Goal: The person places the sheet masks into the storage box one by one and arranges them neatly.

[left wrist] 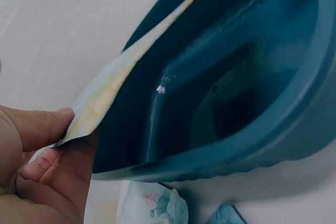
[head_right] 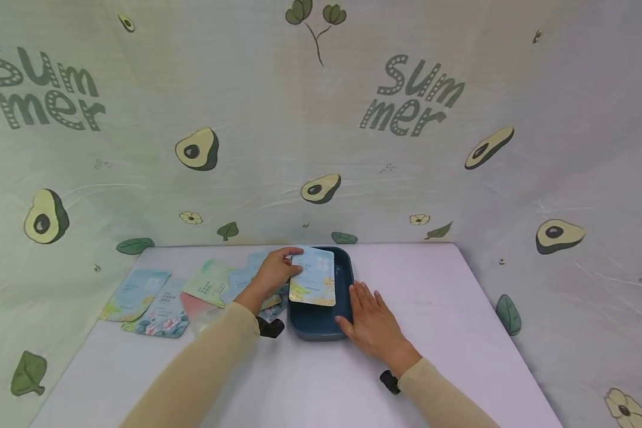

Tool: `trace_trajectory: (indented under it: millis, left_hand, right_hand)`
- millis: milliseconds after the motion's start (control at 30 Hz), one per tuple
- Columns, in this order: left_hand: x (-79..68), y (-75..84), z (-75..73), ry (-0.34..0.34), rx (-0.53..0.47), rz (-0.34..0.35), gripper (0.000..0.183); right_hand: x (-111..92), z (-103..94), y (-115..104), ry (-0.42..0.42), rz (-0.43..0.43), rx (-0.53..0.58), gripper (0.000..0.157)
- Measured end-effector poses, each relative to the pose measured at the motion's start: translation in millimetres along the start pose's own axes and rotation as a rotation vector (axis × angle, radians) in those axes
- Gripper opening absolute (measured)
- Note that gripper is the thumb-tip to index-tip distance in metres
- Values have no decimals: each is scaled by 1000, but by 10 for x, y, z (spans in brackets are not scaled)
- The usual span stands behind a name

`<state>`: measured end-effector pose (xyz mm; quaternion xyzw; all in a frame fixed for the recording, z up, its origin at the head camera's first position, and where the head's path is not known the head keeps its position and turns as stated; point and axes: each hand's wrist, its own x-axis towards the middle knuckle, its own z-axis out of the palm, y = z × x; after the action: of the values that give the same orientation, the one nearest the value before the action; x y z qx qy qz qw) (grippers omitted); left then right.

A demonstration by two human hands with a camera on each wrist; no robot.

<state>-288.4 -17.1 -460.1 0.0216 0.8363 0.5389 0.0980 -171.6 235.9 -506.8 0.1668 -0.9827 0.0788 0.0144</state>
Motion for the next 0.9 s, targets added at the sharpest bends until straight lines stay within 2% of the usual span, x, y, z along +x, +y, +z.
trace_trajectory:
  millis: [167, 367, 600, 900]
  left_hand:
    - [52, -22, 116, -33, 34, 8, 44]
    - [51, -29, 210, -54, 124, 29, 46]
    - [52, -3, 226, -57, 156, 18, 45]
    - [102, -10, 217, -66, 142, 3, 47]
  right_hand:
    - [-5, -2, -1, 3, 1, -7, 84]
    - [0, 1, 0, -1, -5, -28, 84]
    - [6, 1, -8, 1, -13, -31, 84]
    - [9, 0, 0, -17, -1, -37, 84]
